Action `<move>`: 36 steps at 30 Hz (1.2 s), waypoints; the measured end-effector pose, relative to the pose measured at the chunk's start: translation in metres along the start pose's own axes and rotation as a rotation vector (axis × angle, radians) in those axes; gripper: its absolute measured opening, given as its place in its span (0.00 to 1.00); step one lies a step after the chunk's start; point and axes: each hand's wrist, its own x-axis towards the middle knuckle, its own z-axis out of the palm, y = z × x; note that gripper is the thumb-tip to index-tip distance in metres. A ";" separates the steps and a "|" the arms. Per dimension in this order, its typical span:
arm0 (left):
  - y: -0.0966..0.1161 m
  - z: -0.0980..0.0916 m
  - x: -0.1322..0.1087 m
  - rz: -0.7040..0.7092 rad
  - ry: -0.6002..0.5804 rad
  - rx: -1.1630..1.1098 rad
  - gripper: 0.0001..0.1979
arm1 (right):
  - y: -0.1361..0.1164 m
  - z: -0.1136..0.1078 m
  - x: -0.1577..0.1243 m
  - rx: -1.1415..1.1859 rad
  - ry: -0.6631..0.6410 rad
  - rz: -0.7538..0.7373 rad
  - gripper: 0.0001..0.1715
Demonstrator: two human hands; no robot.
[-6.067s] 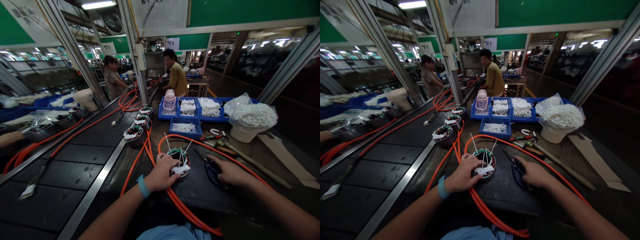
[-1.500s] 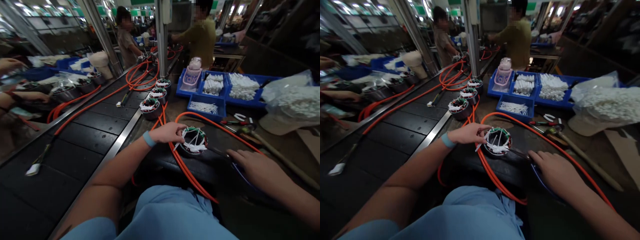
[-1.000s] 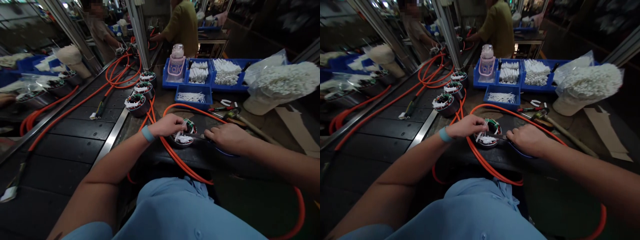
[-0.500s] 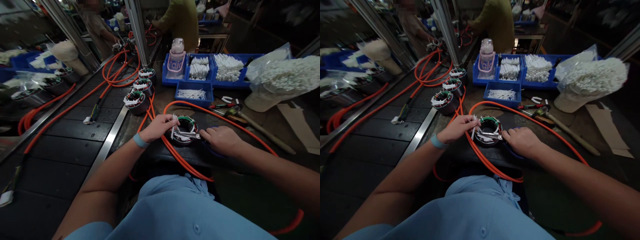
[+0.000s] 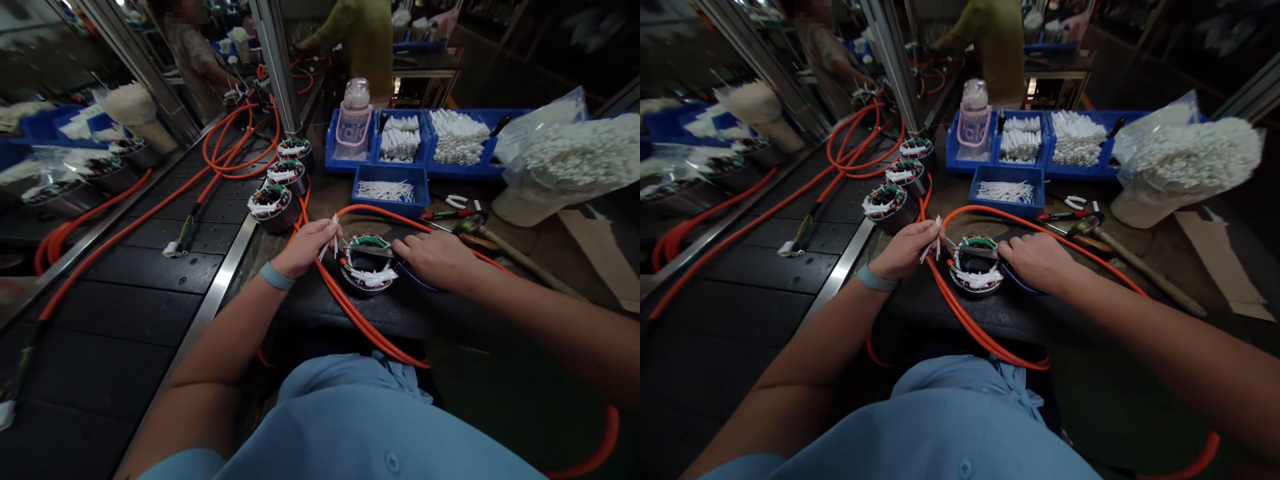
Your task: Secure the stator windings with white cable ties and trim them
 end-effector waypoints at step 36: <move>-0.003 0.005 -0.002 0.043 0.120 -0.051 0.16 | 0.003 0.022 0.004 -0.001 0.071 -0.035 0.15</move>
